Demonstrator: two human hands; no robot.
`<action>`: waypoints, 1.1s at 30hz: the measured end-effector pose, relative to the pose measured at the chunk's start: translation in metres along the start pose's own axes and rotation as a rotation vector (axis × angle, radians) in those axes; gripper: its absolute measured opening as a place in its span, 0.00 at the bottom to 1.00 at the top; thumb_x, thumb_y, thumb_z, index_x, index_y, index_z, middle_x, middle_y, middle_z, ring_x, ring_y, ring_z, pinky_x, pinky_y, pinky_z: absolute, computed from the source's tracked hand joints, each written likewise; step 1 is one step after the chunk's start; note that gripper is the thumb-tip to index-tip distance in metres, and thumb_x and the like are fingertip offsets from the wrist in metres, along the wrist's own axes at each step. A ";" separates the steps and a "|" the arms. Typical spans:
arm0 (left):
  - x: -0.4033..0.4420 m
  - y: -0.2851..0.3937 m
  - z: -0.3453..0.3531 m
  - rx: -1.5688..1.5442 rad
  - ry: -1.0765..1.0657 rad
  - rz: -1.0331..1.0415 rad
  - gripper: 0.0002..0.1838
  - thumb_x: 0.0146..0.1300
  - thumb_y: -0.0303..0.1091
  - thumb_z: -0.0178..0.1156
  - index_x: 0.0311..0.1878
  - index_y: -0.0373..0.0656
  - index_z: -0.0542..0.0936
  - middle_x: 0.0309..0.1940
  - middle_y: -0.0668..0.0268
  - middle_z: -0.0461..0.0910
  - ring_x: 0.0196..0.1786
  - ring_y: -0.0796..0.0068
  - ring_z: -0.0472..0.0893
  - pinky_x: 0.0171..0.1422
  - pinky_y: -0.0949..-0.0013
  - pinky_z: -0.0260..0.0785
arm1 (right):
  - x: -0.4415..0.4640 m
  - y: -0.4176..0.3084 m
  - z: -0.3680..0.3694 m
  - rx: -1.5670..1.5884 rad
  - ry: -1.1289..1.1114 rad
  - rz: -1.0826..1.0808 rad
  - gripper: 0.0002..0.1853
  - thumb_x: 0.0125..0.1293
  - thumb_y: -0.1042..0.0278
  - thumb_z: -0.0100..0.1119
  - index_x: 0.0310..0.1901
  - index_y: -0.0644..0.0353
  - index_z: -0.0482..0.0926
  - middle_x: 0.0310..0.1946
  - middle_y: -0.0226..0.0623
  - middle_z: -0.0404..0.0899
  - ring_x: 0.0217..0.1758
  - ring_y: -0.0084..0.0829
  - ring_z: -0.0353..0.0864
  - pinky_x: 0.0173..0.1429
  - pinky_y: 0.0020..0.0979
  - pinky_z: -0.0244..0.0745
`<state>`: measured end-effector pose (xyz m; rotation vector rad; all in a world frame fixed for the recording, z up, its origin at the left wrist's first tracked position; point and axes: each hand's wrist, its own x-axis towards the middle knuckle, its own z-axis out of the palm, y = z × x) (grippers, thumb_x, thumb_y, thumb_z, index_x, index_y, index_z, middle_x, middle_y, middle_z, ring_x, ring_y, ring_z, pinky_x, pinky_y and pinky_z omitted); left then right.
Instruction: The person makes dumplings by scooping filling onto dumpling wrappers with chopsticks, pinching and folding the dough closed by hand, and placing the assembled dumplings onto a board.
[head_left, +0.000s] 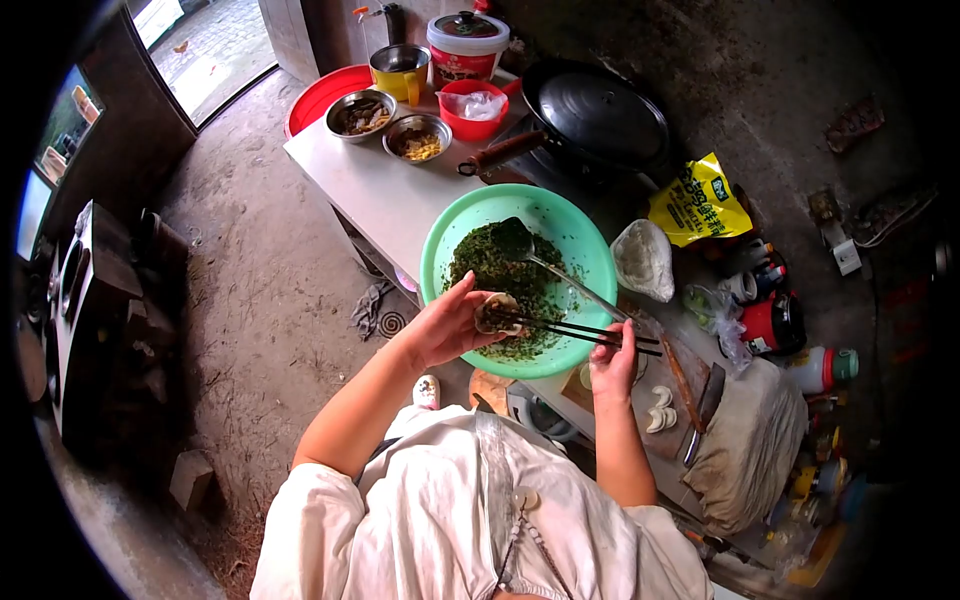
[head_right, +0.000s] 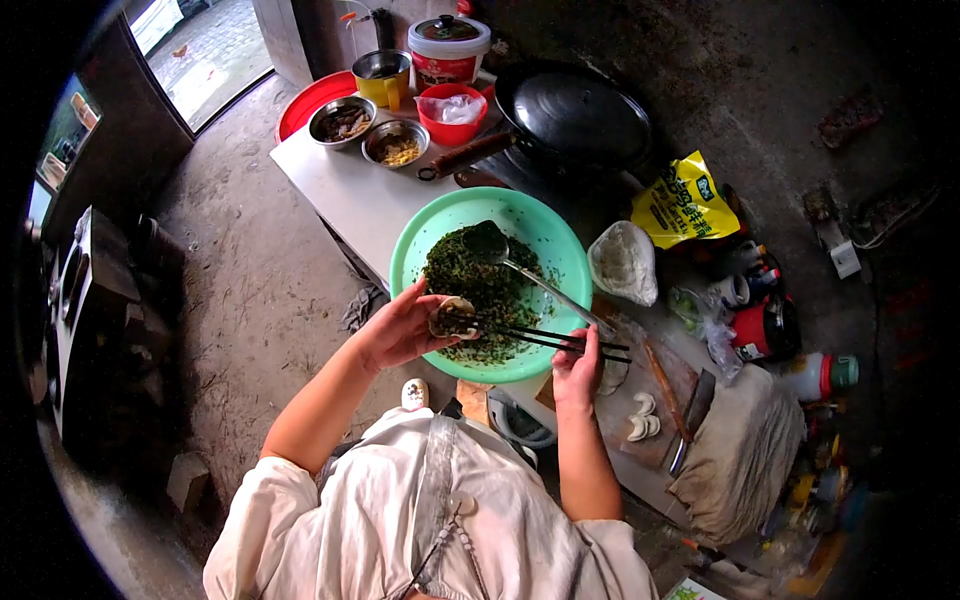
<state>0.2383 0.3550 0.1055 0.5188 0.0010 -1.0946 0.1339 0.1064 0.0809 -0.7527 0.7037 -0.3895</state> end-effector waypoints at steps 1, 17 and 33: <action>0.000 0.000 0.000 0.000 0.004 0.001 0.32 0.65 0.57 0.39 0.57 0.36 0.66 0.56 0.58 0.68 0.59 0.60 0.68 0.64 0.64 0.62 | 0.002 -0.004 -0.001 0.038 -0.045 0.018 0.17 0.64 0.49 0.49 0.27 0.55 0.70 0.14 0.29 0.69 0.11 0.23 0.66 0.16 0.22 0.62; 0.004 -0.004 0.006 -0.003 -0.009 -0.001 0.33 0.64 0.59 0.38 0.57 0.37 0.66 0.56 0.59 0.68 0.58 0.61 0.69 0.61 0.65 0.65 | 0.003 -0.002 -0.003 -0.020 0.028 -0.032 0.15 0.64 0.52 0.50 0.27 0.53 0.71 0.16 0.27 0.69 0.13 0.20 0.66 0.17 0.20 0.61; -0.010 0.005 -0.001 -0.067 0.022 0.082 0.30 0.64 0.57 0.40 0.54 0.38 0.69 0.55 0.56 0.68 0.58 0.57 0.69 0.61 0.63 0.65 | -0.016 -0.025 0.015 0.026 0.101 -0.267 0.15 0.62 0.50 0.51 0.28 0.53 0.72 0.17 0.27 0.68 0.14 0.19 0.62 0.18 0.18 0.58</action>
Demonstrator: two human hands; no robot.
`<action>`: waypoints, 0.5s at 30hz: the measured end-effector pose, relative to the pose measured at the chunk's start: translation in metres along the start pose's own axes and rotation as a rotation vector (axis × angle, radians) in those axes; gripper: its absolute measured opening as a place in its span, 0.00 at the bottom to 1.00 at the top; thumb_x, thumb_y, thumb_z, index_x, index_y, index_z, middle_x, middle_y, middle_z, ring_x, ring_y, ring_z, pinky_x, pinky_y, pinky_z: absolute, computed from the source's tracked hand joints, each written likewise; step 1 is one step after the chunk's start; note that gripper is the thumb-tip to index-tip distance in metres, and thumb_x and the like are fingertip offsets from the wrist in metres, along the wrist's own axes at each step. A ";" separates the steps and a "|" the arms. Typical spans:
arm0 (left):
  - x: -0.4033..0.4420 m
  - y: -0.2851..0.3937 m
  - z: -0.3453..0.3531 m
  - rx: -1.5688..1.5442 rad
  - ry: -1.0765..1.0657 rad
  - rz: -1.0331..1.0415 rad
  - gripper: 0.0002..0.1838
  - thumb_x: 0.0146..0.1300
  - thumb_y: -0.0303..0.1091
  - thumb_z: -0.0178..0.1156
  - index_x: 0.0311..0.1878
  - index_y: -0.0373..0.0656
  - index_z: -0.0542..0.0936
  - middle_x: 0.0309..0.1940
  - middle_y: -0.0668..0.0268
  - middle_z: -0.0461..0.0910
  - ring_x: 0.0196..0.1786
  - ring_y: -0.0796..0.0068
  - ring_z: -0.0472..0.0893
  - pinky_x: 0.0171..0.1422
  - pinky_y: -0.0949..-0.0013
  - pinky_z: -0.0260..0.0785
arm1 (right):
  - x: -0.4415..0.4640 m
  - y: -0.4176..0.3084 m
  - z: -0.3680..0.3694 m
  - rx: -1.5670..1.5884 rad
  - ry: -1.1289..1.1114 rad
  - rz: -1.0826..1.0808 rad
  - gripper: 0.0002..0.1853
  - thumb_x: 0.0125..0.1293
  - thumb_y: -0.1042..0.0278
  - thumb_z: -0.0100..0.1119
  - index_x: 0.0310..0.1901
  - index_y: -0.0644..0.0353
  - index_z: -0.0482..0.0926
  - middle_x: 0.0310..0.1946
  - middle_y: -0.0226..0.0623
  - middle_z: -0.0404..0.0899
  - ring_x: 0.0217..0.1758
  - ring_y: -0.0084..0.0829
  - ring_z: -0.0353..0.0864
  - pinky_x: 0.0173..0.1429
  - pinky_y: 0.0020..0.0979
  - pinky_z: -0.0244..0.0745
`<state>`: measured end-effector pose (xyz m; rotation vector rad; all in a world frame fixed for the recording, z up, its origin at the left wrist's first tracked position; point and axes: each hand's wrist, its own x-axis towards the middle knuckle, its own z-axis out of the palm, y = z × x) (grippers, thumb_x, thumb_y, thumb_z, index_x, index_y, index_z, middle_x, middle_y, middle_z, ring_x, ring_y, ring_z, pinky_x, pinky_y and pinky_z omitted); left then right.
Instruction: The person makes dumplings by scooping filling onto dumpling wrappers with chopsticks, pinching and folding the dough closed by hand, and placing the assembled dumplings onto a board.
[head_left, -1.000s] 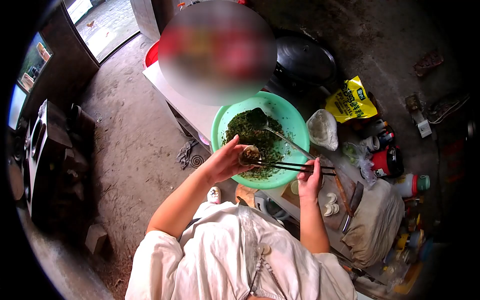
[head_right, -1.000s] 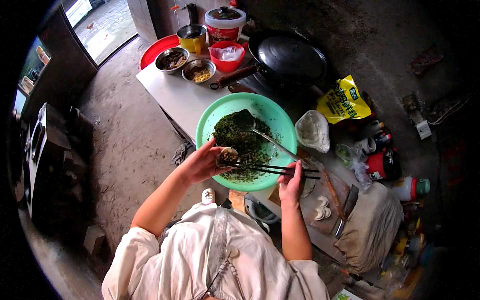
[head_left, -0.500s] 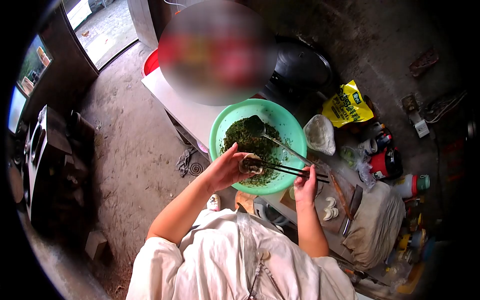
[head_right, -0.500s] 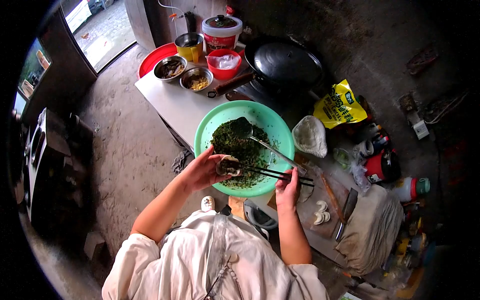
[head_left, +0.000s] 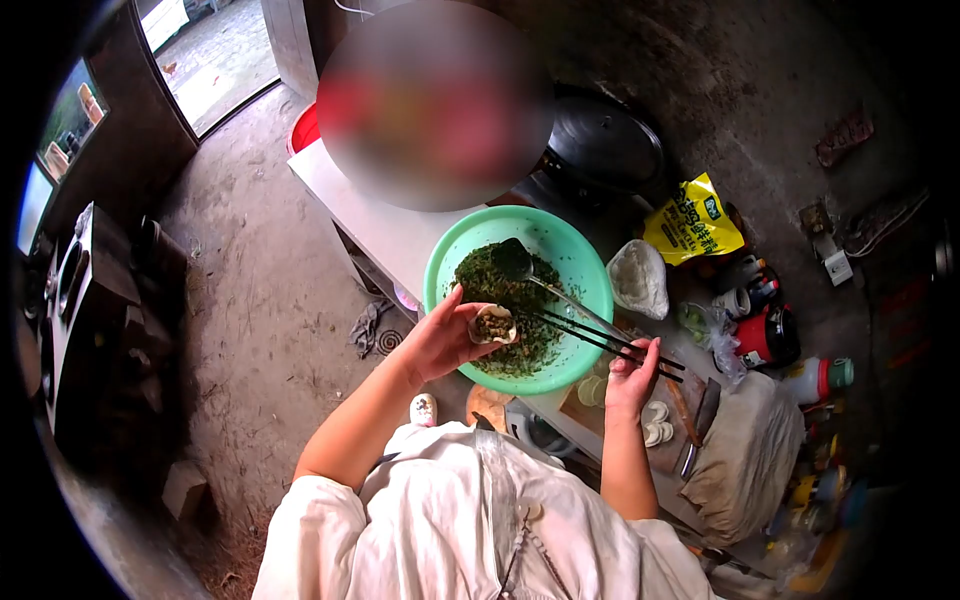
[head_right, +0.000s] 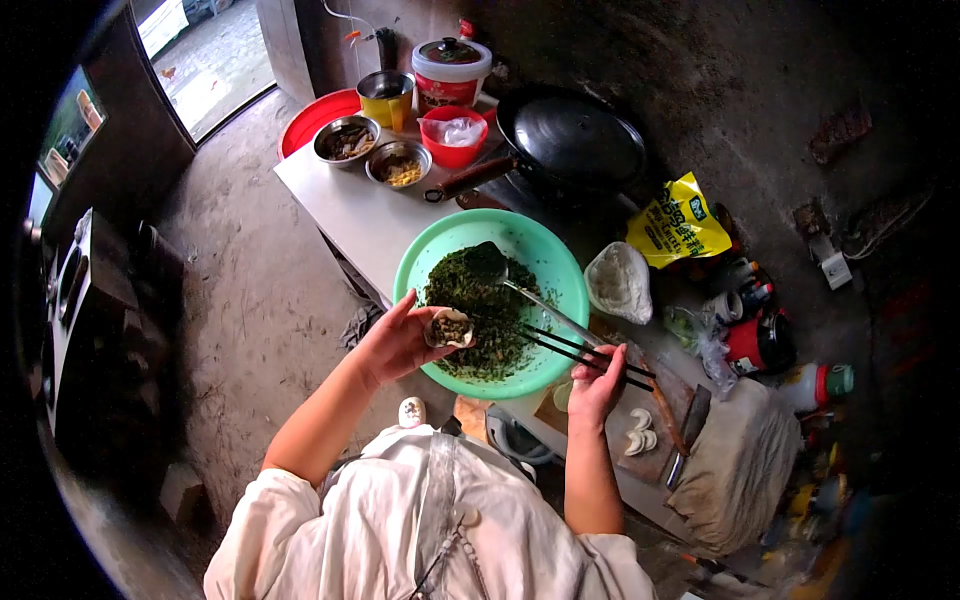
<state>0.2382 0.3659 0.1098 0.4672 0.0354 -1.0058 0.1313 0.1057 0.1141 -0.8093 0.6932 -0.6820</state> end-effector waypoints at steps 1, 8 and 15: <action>-0.001 0.000 -0.001 -0.009 0.002 -0.001 0.30 0.64 0.57 0.40 0.54 0.38 0.69 0.55 0.56 0.68 0.58 0.57 0.69 0.61 0.63 0.65 | -0.005 -0.002 0.003 -0.043 -0.037 -0.032 0.16 0.63 0.50 0.51 0.28 0.54 0.71 0.17 0.27 0.68 0.15 0.19 0.63 0.18 0.19 0.58; -0.003 0.004 0.002 0.003 -0.035 -0.045 0.31 0.64 0.58 0.39 0.54 0.38 0.69 0.55 0.58 0.69 0.58 0.59 0.69 0.60 0.64 0.66 | -0.010 0.008 0.010 -0.103 -0.107 -0.090 0.17 0.65 0.49 0.47 0.31 0.56 0.71 0.19 0.29 0.70 0.16 0.21 0.67 0.21 0.21 0.63; -0.003 0.005 0.001 -0.013 -0.059 -0.029 0.32 0.64 0.58 0.39 0.55 0.37 0.67 0.54 0.58 0.69 0.58 0.60 0.69 0.59 0.64 0.67 | 0.001 -0.006 0.001 -0.030 -0.026 -0.011 0.17 0.64 0.49 0.48 0.30 0.56 0.69 0.18 0.28 0.68 0.15 0.21 0.63 0.21 0.21 0.59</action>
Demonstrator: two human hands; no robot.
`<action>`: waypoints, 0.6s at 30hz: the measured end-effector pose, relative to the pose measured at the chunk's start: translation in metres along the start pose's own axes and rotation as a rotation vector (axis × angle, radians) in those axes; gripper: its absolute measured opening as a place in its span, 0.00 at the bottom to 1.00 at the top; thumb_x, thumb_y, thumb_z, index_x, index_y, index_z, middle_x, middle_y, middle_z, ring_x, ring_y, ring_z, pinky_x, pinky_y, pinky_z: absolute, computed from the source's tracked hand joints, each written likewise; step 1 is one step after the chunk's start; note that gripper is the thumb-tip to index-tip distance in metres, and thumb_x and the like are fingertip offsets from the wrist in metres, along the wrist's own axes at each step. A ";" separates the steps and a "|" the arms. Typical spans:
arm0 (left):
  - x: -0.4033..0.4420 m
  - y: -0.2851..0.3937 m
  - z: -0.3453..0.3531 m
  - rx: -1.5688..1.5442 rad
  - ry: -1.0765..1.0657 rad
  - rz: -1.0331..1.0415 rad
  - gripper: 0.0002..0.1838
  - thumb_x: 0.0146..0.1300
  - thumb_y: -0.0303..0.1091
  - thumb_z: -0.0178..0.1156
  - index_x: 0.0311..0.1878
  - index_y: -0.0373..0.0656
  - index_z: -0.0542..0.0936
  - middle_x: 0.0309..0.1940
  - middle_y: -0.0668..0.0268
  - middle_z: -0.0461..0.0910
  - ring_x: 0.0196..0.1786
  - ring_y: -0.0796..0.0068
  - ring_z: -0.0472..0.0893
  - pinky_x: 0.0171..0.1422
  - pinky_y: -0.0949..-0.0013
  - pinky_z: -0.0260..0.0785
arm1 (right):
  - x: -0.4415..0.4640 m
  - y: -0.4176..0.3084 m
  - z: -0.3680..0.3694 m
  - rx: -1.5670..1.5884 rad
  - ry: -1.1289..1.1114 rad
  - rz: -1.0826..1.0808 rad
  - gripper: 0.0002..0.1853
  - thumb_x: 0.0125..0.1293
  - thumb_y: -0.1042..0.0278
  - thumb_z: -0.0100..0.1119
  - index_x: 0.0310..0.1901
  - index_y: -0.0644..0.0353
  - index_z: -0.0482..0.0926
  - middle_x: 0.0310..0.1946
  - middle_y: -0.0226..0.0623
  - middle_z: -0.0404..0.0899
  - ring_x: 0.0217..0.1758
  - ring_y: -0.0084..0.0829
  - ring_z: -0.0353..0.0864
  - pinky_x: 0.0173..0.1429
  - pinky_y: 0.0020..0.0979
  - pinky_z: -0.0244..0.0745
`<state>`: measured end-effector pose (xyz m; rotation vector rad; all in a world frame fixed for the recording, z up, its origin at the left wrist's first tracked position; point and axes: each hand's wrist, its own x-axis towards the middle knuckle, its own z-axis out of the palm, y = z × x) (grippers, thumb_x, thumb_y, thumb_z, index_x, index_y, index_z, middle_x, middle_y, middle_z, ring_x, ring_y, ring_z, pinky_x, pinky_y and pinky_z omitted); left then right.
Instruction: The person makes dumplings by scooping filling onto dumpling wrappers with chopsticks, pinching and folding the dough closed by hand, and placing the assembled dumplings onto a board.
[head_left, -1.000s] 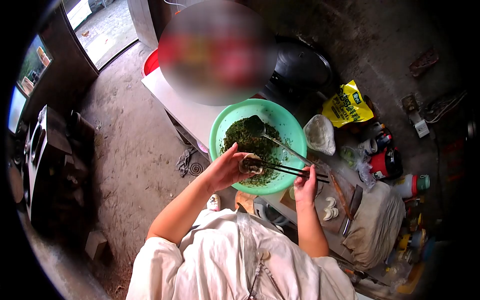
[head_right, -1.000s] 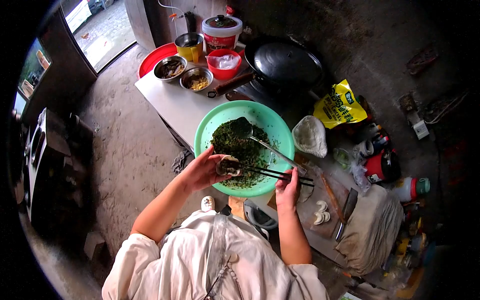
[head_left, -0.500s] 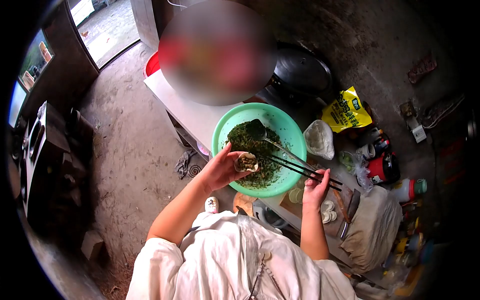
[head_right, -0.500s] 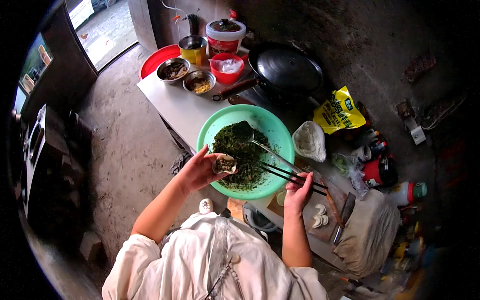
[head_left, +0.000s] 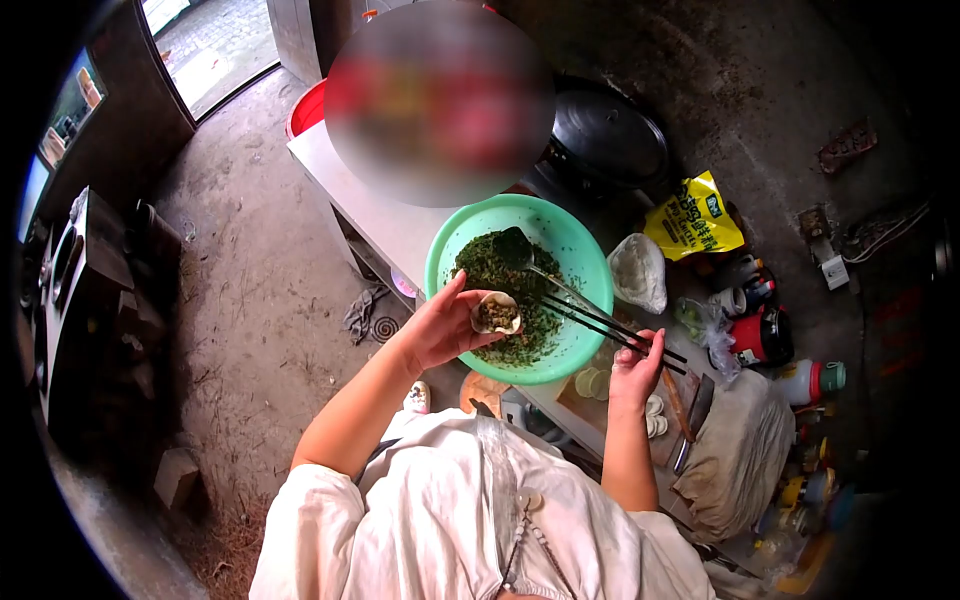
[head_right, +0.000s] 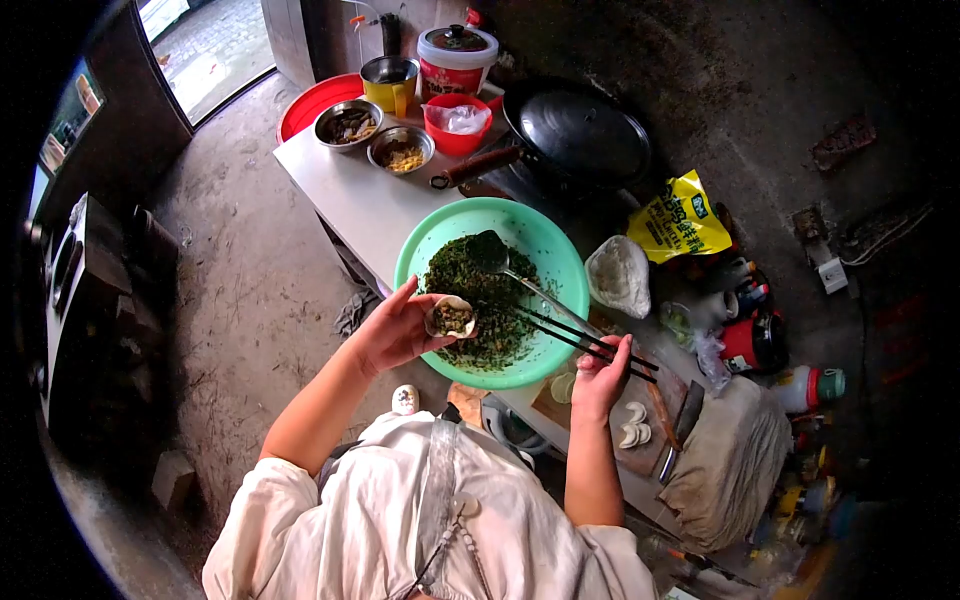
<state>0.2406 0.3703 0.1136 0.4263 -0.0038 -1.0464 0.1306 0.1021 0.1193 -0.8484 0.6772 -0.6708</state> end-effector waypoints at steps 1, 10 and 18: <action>0.000 0.000 0.000 -0.007 0.001 0.004 0.32 0.64 0.58 0.39 0.56 0.37 0.67 0.55 0.58 0.69 0.58 0.60 0.69 0.59 0.64 0.67 | 0.003 0.000 -0.003 0.016 -0.014 0.029 0.17 0.64 0.49 0.48 0.29 0.55 0.69 0.18 0.28 0.67 0.14 0.20 0.61 0.20 0.21 0.57; 0.004 0.000 0.004 0.007 0.030 -0.011 0.33 0.65 0.58 0.37 0.55 0.36 0.68 0.54 0.58 0.70 0.57 0.62 0.70 0.62 0.63 0.63 | -0.003 -0.008 0.005 -0.140 -0.018 -0.034 0.19 0.64 0.47 0.48 0.27 0.56 0.69 0.16 0.29 0.67 0.12 0.21 0.61 0.16 0.21 0.58; 0.005 0.000 0.005 0.069 0.059 -0.029 0.33 0.64 0.59 0.37 0.56 0.37 0.67 0.54 0.60 0.70 0.57 0.63 0.70 0.61 0.63 0.63 | -0.001 -0.005 0.004 -0.092 -0.035 -0.130 0.19 0.65 0.48 0.45 0.27 0.57 0.69 0.17 0.30 0.68 0.12 0.21 0.64 0.15 0.21 0.61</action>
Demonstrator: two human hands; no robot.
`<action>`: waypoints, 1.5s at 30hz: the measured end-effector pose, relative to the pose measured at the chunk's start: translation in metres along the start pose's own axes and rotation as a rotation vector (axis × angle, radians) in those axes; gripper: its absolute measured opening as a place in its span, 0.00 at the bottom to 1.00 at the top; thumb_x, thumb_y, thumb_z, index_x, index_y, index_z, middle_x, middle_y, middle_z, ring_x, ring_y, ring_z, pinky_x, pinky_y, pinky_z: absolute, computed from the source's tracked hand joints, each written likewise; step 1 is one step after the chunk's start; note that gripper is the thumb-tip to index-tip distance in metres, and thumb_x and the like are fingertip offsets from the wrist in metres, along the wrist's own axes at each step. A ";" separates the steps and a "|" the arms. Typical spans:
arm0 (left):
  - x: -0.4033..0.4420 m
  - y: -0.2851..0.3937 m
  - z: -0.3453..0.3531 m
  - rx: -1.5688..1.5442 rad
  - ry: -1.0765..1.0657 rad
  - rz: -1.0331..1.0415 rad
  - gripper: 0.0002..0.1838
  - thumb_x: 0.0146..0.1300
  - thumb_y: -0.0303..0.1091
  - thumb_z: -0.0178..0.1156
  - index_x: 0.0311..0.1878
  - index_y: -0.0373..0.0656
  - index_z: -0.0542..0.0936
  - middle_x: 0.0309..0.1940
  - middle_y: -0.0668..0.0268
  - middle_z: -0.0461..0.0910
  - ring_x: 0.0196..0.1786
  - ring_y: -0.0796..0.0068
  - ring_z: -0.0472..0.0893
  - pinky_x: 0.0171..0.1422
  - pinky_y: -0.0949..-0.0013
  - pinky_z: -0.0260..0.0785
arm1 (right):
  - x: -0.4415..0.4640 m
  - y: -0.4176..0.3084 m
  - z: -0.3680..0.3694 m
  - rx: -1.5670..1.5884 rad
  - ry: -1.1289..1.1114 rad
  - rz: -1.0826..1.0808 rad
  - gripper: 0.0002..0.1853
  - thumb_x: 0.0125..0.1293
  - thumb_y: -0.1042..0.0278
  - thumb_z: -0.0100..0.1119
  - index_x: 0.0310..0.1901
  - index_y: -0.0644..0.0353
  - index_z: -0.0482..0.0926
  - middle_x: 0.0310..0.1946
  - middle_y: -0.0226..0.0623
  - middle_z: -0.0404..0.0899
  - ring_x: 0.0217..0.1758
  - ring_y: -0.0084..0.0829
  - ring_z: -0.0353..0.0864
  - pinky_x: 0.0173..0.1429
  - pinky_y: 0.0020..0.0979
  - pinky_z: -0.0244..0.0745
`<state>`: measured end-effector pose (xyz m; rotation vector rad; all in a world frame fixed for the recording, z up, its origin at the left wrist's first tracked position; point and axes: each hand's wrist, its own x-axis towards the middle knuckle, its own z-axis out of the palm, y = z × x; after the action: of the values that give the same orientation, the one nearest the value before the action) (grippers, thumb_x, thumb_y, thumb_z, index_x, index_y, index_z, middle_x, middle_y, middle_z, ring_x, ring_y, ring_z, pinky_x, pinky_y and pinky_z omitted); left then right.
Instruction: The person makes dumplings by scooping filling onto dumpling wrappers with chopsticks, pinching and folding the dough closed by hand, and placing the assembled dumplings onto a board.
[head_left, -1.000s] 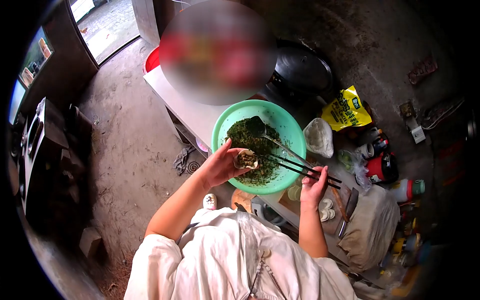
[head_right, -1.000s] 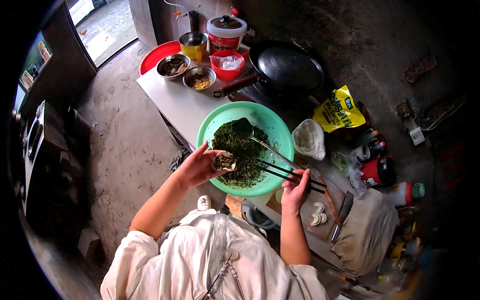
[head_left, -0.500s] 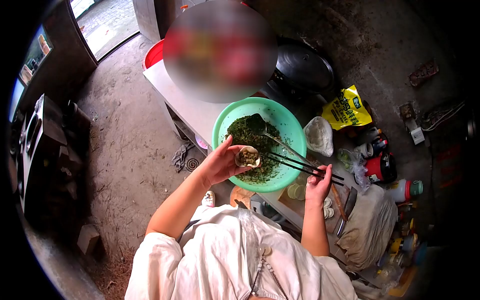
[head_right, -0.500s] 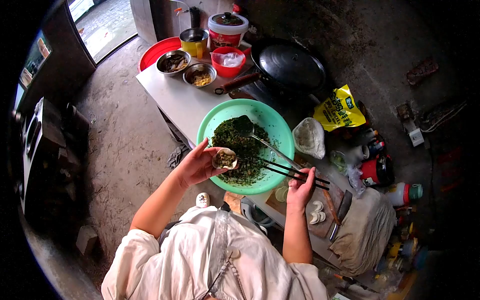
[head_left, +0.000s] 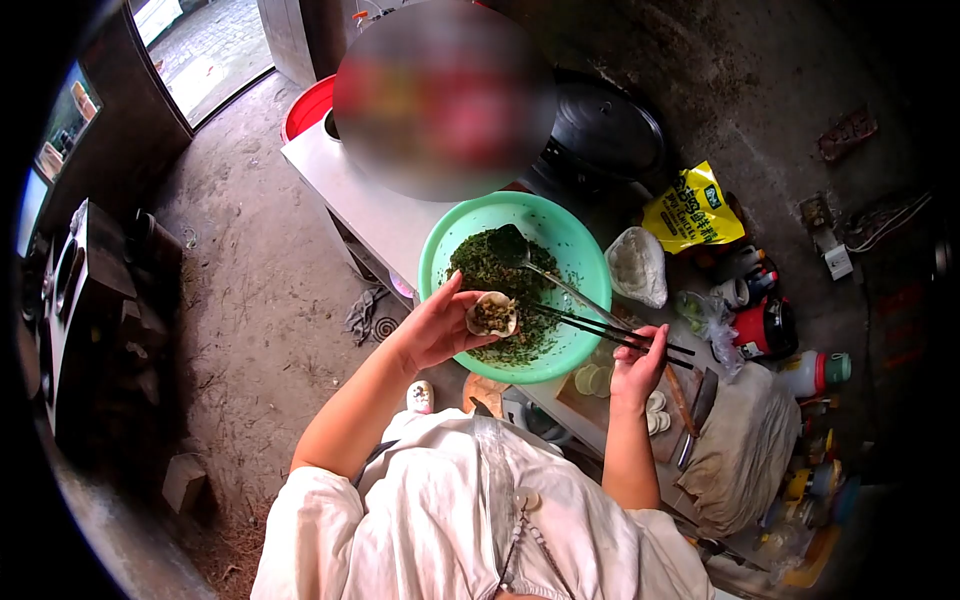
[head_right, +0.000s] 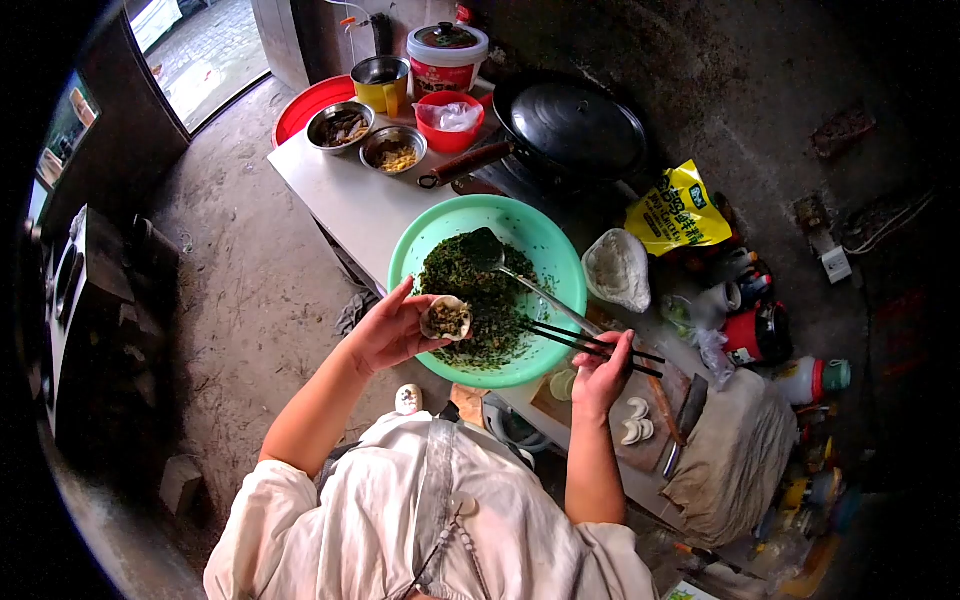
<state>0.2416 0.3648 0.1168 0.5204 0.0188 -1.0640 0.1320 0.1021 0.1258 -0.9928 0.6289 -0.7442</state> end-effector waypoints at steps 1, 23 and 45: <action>-0.001 0.000 0.000 0.009 0.007 0.002 0.33 0.64 0.59 0.37 0.56 0.38 0.68 0.54 0.60 0.70 0.57 0.63 0.70 0.61 0.63 0.63 | 0.001 0.000 -0.001 0.032 0.019 0.002 0.19 0.65 0.48 0.45 0.27 0.57 0.70 0.17 0.30 0.68 0.12 0.21 0.65 0.15 0.21 0.62; -0.001 0.000 -0.001 0.033 0.027 0.016 0.32 0.64 0.58 0.39 0.57 0.38 0.67 0.56 0.56 0.68 0.58 0.61 0.70 0.63 0.61 0.62 | -0.006 -0.013 0.008 0.064 0.031 -0.044 0.20 0.65 0.49 0.45 0.29 0.60 0.69 0.17 0.31 0.68 0.13 0.22 0.67 0.17 0.21 0.65; -0.001 -0.007 0.004 0.043 0.001 -0.011 0.32 0.64 0.59 0.39 0.56 0.39 0.68 0.55 0.58 0.70 0.57 0.66 0.70 0.60 0.65 0.65 | -0.006 -0.008 0.011 -0.091 -0.157 0.167 0.17 0.65 0.52 0.48 0.26 0.56 0.70 0.14 0.30 0.69 0.10 0.22 0.65 0.15 0.23 0.62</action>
<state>0.2347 0.3611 0.1179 0.5598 -0.0001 -1.0769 0.1348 0.1103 0.1384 -1.0569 0.6050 -0.4888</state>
